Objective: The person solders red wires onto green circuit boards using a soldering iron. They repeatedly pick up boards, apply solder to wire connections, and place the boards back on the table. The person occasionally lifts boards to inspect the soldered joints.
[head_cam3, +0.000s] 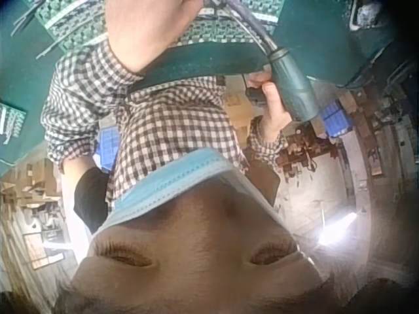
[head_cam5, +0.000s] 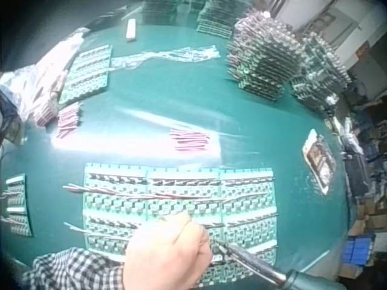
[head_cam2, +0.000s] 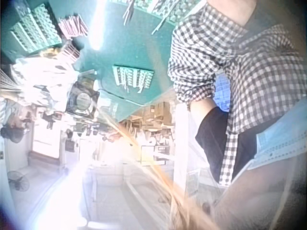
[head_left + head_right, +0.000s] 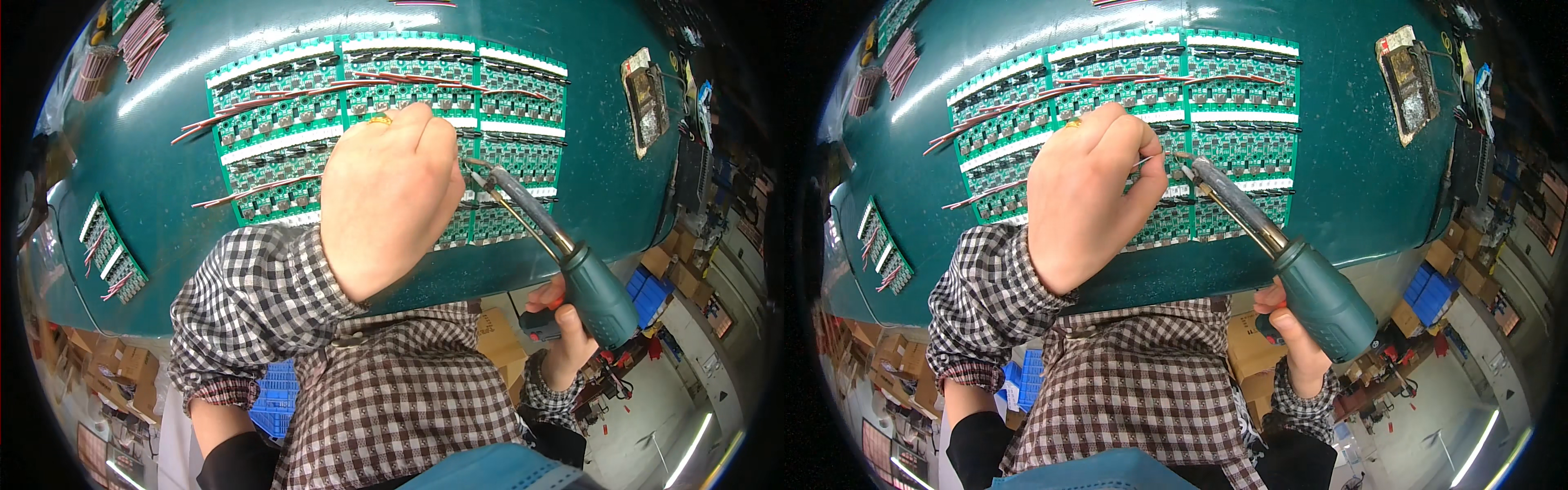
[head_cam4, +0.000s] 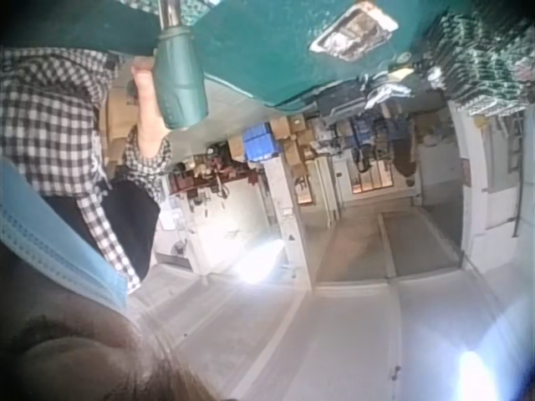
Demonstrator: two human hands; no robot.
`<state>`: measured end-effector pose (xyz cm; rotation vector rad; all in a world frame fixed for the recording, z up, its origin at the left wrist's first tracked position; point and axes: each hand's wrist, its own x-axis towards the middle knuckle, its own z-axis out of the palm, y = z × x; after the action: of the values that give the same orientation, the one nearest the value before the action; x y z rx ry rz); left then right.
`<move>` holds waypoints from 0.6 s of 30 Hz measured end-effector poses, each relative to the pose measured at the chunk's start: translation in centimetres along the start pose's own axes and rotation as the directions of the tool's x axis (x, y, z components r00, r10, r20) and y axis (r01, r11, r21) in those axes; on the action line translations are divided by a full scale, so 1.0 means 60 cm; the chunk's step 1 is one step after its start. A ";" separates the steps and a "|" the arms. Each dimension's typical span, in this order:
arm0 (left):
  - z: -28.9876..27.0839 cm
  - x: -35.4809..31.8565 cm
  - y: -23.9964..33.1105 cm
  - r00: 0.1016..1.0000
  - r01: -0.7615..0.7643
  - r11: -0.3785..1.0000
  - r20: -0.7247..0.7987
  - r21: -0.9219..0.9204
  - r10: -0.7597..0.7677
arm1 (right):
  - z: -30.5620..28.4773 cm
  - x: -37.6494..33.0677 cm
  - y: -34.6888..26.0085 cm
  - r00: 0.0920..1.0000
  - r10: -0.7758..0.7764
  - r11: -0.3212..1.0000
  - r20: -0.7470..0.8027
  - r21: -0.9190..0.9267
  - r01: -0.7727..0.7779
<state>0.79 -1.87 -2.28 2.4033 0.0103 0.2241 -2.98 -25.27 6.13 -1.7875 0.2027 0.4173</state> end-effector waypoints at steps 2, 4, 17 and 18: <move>0.001 -0.001 -0.001 1.000 -0.003 1.000 -0.008 0.001 0.003 | 0.002 -0.001 -0.002 1.000 0.001 1.000 -0.004 -0.014 -0.001; 0.001 -0.001 -0.003 1.000 -0.007 1.000 -0.011 -0.003 0.007 | 0.004 -0.002 -0.003 1.000 0.009 1.000 -0.014 -0.019 -0.009; 0.002 0.000 0.000 1.000 -0.002 1.000 -0.026 0.005 0.003 | 0.005 -0.001 -0.003 1.000 -0.006 0.998 -0.008 -0.056 0.006; 0.001 0.000 0.000 1.000 -0.002 1.000 -0.023 0.004 0.002 | 0.004 -0.001 -0.001 1.000 -0.012 0.998 -0.007 -0.064 0.012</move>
<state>0.82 -1.93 -2.33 2.4052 0.0185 0.2531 -3.06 -25.05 6.18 -1.8524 0.1851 0.4130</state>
